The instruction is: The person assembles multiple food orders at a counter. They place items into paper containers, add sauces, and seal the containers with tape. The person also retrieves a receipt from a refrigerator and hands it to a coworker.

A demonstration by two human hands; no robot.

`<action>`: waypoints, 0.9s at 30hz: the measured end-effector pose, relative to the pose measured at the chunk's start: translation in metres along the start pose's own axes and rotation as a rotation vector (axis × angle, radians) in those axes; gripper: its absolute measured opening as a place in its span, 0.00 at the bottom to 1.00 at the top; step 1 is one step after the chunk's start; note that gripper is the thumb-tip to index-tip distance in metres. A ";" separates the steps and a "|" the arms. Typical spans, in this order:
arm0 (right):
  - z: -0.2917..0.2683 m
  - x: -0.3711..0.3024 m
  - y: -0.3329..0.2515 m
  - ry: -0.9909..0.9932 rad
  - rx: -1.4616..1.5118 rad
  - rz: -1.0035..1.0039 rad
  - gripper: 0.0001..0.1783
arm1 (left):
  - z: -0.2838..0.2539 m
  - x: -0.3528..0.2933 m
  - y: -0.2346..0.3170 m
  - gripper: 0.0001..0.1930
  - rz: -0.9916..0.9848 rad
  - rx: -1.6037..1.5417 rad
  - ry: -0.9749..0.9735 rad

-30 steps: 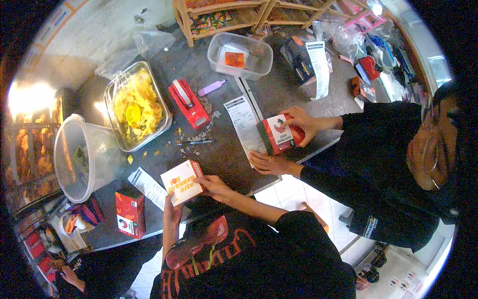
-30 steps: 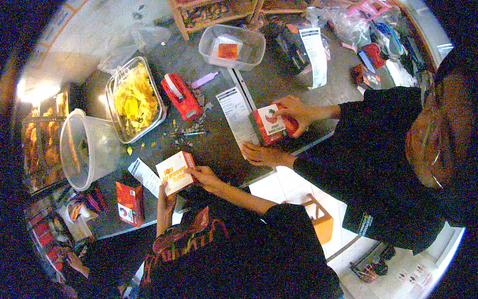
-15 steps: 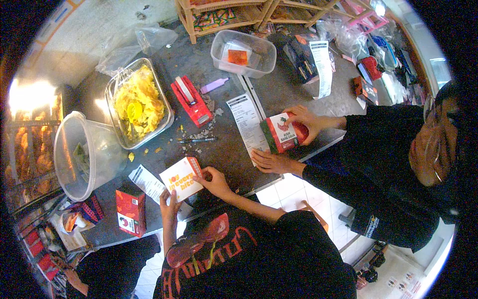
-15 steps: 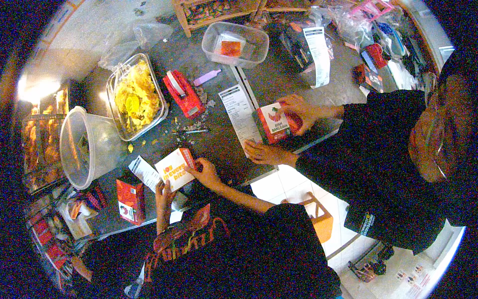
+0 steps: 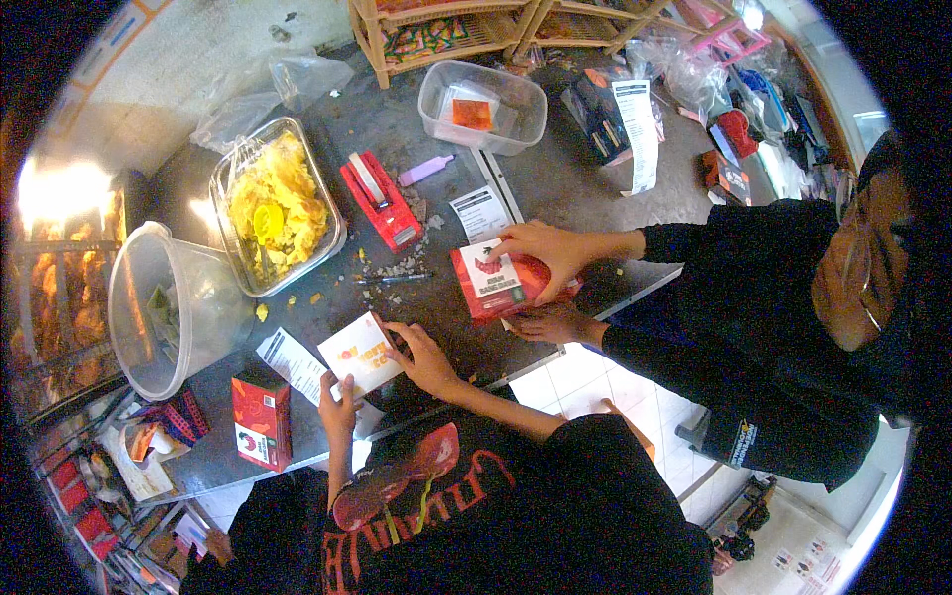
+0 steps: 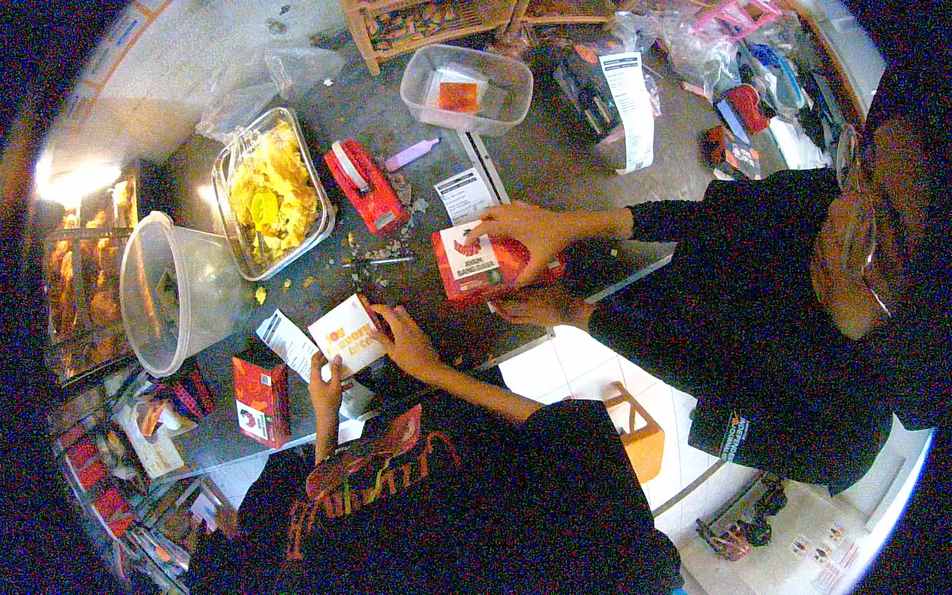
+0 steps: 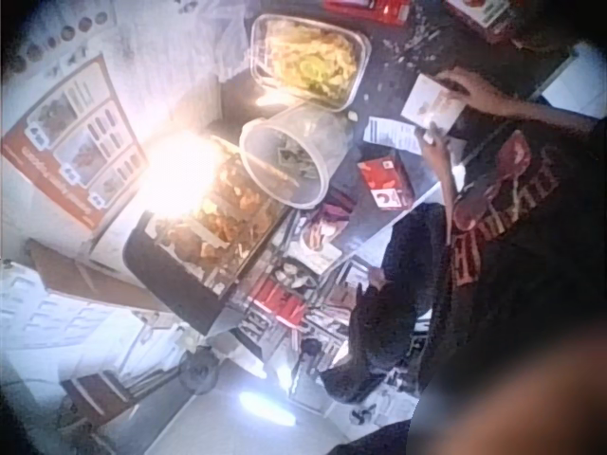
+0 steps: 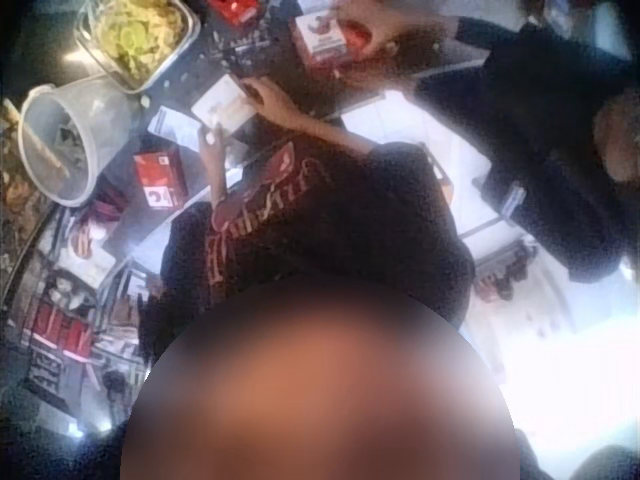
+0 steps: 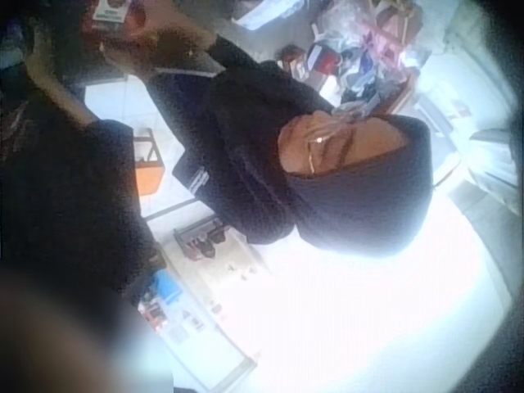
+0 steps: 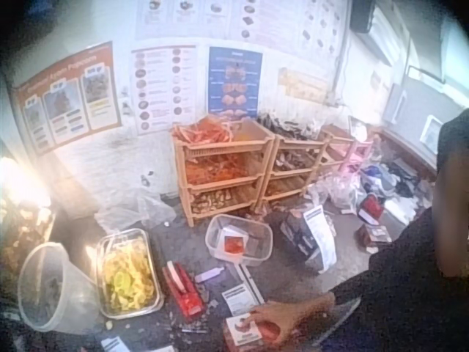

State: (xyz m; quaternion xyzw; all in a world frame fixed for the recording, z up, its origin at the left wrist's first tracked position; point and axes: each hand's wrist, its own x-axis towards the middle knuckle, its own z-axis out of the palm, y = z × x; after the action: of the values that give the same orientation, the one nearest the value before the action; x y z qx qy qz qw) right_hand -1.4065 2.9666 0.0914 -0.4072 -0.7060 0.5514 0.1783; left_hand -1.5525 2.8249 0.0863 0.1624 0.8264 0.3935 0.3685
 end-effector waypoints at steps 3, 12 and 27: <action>0.001 0.000 0.000 0.007 -0.010 0.004 0.23 | 0.000 0.000 0.001 0.24 -0.008 0.002 -0.006; 0.004 0.001 0.005 0.061 -0.002 -0.070 0.23 | -0.001 0.002 0.001 0.24 -0.012 -0.040 -0.032; 0.005 0.003 0.012 0.035 0.028 -0.082 0.23 | -0.002 0.008 -0.012 0.24 0.005 -0.073 -0.062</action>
State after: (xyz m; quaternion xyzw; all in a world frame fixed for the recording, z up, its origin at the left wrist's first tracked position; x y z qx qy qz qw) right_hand -1.4073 2.9667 0.0775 -0.3850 -0.7110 0.5463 0.2187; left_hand -1.5591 2.8203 0.0747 0.1634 0.7993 0.4189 0.3987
